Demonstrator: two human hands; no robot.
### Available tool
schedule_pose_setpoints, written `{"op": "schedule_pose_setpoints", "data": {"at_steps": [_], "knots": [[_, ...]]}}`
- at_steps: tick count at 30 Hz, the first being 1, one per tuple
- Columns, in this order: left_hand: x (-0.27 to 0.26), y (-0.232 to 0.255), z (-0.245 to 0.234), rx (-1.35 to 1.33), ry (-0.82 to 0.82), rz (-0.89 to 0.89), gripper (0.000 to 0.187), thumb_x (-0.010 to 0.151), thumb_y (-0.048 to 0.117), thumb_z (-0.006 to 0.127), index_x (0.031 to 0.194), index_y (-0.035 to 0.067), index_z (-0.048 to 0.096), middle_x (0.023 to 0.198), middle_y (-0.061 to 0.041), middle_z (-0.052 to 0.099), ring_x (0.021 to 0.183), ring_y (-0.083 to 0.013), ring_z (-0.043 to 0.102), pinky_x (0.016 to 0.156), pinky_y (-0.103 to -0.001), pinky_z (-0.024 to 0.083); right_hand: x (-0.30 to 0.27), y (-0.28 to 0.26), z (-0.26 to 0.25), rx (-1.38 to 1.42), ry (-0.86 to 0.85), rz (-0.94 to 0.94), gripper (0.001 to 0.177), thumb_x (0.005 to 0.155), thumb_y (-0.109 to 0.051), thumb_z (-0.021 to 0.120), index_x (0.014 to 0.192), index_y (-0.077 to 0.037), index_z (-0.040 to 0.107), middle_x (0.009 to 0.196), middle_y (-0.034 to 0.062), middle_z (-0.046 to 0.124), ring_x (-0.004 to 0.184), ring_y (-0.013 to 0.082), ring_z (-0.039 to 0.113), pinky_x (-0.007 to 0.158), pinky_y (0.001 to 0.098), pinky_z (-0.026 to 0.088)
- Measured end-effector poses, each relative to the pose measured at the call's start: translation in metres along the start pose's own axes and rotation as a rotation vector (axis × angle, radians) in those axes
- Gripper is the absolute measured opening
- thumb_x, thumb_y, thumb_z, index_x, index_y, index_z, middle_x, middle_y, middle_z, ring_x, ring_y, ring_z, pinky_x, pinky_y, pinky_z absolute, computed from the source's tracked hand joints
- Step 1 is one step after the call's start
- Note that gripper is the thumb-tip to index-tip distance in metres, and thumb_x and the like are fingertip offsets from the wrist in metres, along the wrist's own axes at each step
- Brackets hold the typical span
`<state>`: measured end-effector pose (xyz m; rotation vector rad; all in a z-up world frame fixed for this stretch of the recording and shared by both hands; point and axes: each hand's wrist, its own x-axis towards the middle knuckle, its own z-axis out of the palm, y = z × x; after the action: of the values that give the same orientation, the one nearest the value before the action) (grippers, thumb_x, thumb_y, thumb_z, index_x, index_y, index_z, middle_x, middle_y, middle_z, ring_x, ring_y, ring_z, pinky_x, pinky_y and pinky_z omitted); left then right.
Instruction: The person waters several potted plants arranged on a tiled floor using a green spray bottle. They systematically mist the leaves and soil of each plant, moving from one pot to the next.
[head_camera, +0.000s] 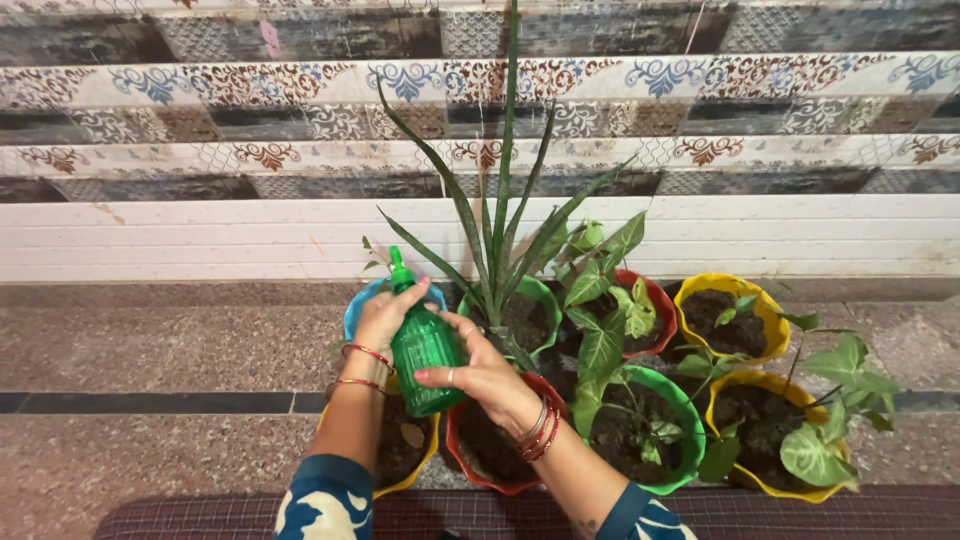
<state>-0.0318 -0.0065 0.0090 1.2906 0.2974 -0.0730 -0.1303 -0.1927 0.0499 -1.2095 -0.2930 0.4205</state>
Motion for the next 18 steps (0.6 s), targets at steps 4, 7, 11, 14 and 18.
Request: {"op": "schedule_pose_setpoints", "data": {"at_steps": [4, 7, 11, 14, 18], "knots": [[-0.011, -0.003, -0.001, -0.053, 0.056, 0.009, 0.038, 0.084, 0.028, 0.084, 0.100, -0.003, 0.070, 0.087, -0.011, 0.072, 0.070, -0.0203, 0.067, 0.060, -0.033, 0.056, -0.009, -0.001, 0.002, 0.028, 0.013, 0.053, 0.093, 0.070, 0.001, 0.083, 0.152, -0.008, 0.039, 0.139, 0.0073, 0.055, 0.123, 0.0193, 0.060, 0.102, 0.0344, 0.053], [-0.031, 0.007, 0.003, -0.036, 0.014, -0.002, 0.042, 0.082, 0.029, 0.082, 0.109, -0.001, 0.068, 0.091, -0.013, 0.071, 0.074, -0.0210, 0.068, 0.062, -0.033, 0.058, -0.012, -0.001, 0.001, 0.074, 0.011, 0.059, 0.091, 0.071, 0.004, 0.080, 0.152, -0.008, 0.042, 0.137, 0.0093, 0.055, 0.120, 0.0207, 0.060, 0.099, 0.0341, 0.054], [-0.065, 0.015, 0.024, -0.110, 0.011, 0.064, 0.055, 0.079, 0.022, 0.082, 0.120, -0.004, 0.055, 0.096, -0.012, 0.070, 0.084, -0.0206, 0.074, 0.069, -0.038, 0.064, -0.024, 0.002, -0.002, 0.178, -0.015, -0.008, 0.086, 0.071, 0.009, 0.076, 0.150, -0.006, 0.045, 0.137, 0.0089, 0.055, 0.120, 0.0210, 0.060, 0.099, 0.0350, 0.054], [-0.094, 0.001, 0.035, -0.167, 0.038, 0.076, 0.060, 0.078, 0.022, 0.078, 0.126, 0.001, 0.049, 0.092, -0.013, 0.073, 0.083, -0.0223, 0.075, 0.069, -0.038, 0.064, -0.045, 0.002, -0.009, 0.103, -0.010, 0.022, 0.087, 0.068, 0.013, 0.074, 0.148, -0.009, 0.047, 0.136, 0.0067, 0.056, 0.123, 0.0198, 0.059, 0.101, 0.0343, 0.053], [-0.124, -0.050, 0.038, -0.282, 0.159, 0.056, 0.048, 0.080, 0.018, 0.082, 0.114, 0.005, 0.052, 0.094, -0.012, 0.074, 0.079, -0.0207, 0.071, 0.067, -0.034, 0.059, -0.079, 0.006, -0.018, 0.035, -0.045, 0.107, 0.086, 0.068, 0.010, 0.073, 0.148, -0.010, 0.049, 0.133, 0.0067, 0.061, 0.124, 0.0193, 0.059, 0.103, 0.0318, 0.050]]}}
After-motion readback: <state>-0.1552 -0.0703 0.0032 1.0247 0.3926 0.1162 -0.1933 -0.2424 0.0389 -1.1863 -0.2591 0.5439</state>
